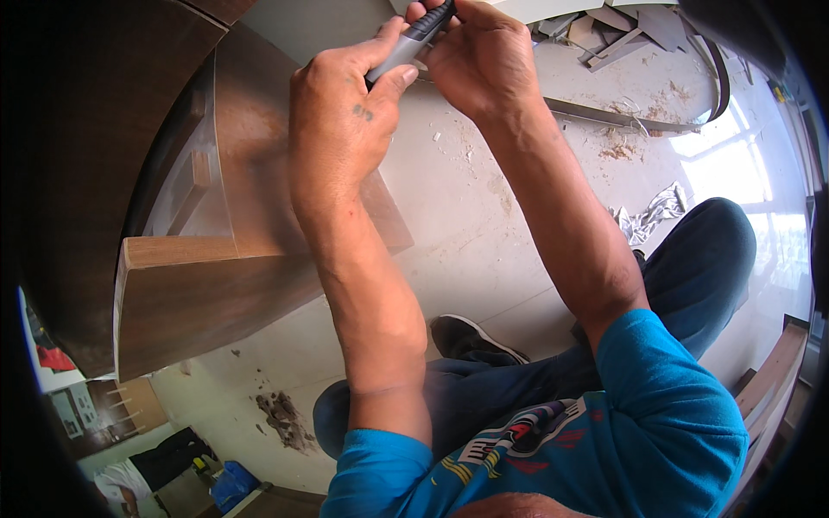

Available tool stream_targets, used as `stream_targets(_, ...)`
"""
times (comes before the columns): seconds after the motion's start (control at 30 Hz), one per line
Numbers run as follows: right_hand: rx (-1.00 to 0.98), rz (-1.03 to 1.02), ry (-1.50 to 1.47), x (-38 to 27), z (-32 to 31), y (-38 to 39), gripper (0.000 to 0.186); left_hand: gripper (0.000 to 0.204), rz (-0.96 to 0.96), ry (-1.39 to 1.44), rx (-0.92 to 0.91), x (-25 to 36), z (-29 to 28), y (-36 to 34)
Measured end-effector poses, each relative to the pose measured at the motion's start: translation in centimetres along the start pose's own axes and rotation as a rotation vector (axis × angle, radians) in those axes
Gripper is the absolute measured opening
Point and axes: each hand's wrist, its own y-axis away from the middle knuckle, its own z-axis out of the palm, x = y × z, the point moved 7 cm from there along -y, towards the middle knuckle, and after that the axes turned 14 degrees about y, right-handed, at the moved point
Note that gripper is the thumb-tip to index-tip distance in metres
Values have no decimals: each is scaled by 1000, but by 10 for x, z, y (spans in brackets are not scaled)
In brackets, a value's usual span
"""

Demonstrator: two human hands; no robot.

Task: The person uses a utility knife to trim and clean the edges of white plastic molding pieces. They repeatedly score the edges, peel away thin strips, and adjust the blade to refine the fit.

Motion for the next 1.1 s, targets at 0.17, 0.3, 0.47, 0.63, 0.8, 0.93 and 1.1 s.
stream_targets(0.17, 15, -5, 15, -5, 4, 13, 17, 45, 100, -30, 3, 8, -2, 6)
stream_targets(0.3, 3, -27, 17, -10, 6, 22, 17, 41, 125, -28, 38, 14, -4, 11)
stream_targets(0.47, -21, 13, 2, 3, 3, 4, 17, 41, 101, -53, 75, 11, -5, 9)
stream_targets(0.63, -58, 29, -26, 5, -2, -5, 20, 45, 16, -51, 75, 8, -2, 6)
stream_targets(0.8, -86, 40, -23, 3, -6, -7, 22, 45, -2, -70, 80, 8, 4, 5)
stream_targets(0.93, -72, 34, -20, 3, -5, -5, 22, 46, 10, -87, 71, 8, 3, 5)
stream_targets(1.1, -82, 42, -33, 1, -3, -2, 21, 45, 18, -95, 61, 12, 3, 7)
